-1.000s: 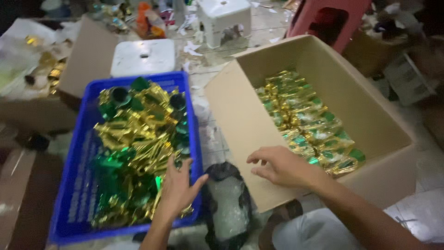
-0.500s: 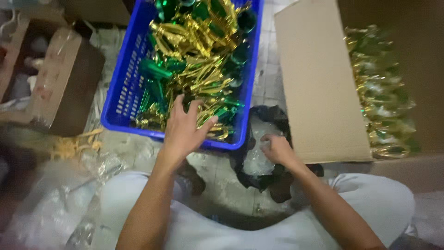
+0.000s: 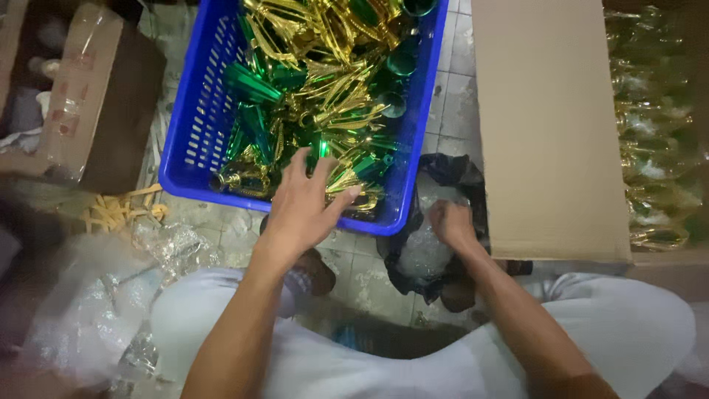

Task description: The person wraps green and gold trophies individually in clear plastic bags. They pick trophies from a blue basket, place each into a bag, seal it, and then place the wrapped trophy into a cardboard box. The process is repeated for multiple trophies.

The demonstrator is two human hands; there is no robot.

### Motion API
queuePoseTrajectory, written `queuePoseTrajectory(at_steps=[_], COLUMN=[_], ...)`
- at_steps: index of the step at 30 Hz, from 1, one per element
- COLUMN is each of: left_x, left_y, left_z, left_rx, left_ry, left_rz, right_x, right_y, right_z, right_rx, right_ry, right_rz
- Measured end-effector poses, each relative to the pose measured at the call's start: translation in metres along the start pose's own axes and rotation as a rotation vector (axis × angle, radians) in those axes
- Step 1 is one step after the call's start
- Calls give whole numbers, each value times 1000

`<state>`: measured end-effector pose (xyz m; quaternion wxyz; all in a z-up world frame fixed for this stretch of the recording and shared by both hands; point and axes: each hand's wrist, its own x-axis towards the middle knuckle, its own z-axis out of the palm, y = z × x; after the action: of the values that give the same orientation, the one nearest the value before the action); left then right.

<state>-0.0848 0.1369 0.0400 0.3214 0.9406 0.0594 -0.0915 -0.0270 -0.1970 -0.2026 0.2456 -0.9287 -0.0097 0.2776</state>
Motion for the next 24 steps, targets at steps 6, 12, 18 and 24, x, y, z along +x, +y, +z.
queuePoseTrajectory(at_steps=[6,12,18,24], left_x=[23,38,53,95], left_y=[6,42,77,69], left_z=[26,39,36,91], left_rx=[13,-209,-563,-1216], left_ry=[23,-2,-26,10], left_rz=[133,352,343,101], right_x=[-27,-72,-82,-51], right_y=[-60,-102,-111,-92], right_z=[-94,-186,-233,-241], right_rx=[-189,119,569,599], right_ry=[-99,94,130,140], right_rz=[81,-190,-526,-705])
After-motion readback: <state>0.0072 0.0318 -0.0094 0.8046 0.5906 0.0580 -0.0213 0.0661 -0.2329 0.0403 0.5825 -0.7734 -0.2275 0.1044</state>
